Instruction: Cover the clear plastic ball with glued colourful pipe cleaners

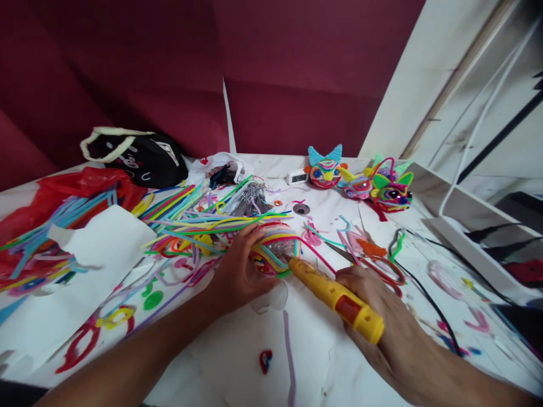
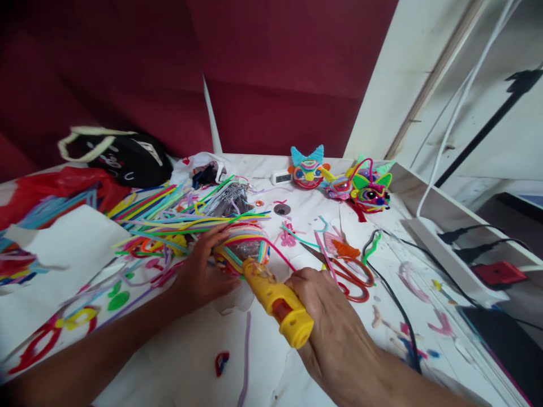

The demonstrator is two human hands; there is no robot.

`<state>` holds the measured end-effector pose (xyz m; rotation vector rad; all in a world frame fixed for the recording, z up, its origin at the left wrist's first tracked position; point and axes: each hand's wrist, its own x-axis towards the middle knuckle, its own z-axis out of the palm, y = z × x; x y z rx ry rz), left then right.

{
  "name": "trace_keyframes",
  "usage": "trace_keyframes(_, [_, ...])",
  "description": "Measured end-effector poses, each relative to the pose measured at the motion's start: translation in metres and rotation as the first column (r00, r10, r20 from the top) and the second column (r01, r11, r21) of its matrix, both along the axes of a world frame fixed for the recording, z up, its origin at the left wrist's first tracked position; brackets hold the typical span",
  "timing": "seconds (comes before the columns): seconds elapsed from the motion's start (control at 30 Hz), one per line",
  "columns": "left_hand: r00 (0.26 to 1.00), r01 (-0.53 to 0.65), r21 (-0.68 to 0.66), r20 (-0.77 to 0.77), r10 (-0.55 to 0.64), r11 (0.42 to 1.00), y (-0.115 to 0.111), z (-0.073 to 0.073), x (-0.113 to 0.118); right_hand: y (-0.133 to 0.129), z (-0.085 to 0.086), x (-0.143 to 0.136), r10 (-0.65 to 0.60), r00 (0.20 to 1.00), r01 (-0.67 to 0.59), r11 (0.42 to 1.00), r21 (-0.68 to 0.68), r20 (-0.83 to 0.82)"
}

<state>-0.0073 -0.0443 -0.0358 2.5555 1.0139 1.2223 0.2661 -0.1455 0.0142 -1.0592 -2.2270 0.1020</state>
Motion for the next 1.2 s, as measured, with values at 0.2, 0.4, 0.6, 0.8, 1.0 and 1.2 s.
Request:
trace_keyframes(0.2, [1.000,0.008,0.071,-0.030,-0.006,0.997,0.003,0.003,0.011,-0.011,0.003,0.006,-0.043,0.999,0.043,0.998,0.052,-0.011])
trace_keyframes(0.4, [0.999,0.004,0.145,-0.037,0.001,0.989,0.011,0.010,0.018,-0.021,0.004,0.009,-0.075,0.995,0.078,0.996,0.050,-0.061])
trace_keyframes(0.6, [0.999,0.036,0.024,-0.037,-0.035,0.999,0.012,0.010,0.023,-0.027,0.003,0.013,-0.097,0.992,0.103,0.992,0.077,-0.075])
trace_keyframes(0.8, [0.996,-0.012,-0.094,0.085,0.020,0.995,0.013,0.010,0.027,-0.030,0.001,0.012,-0.110,0.989,0.120,0.988,0.094,-0.099])
trace_keyframes(1.0, [0.989,0.076,-0.127,0.135,-0.059,0.989,0.015,0.021,0.043,-0.032,0.001,0.015,-0.150,0.980,0.157,0.986,0.049,-0.131])
trace_keyframes(1.2, [0.959,0.221,-0.179,0.216,-0.181,0.959,0.018,0.011,0.078,-0.040,-0.006,0.025,-0.248,0.964,0.255,0.964,0.072,-0.102])
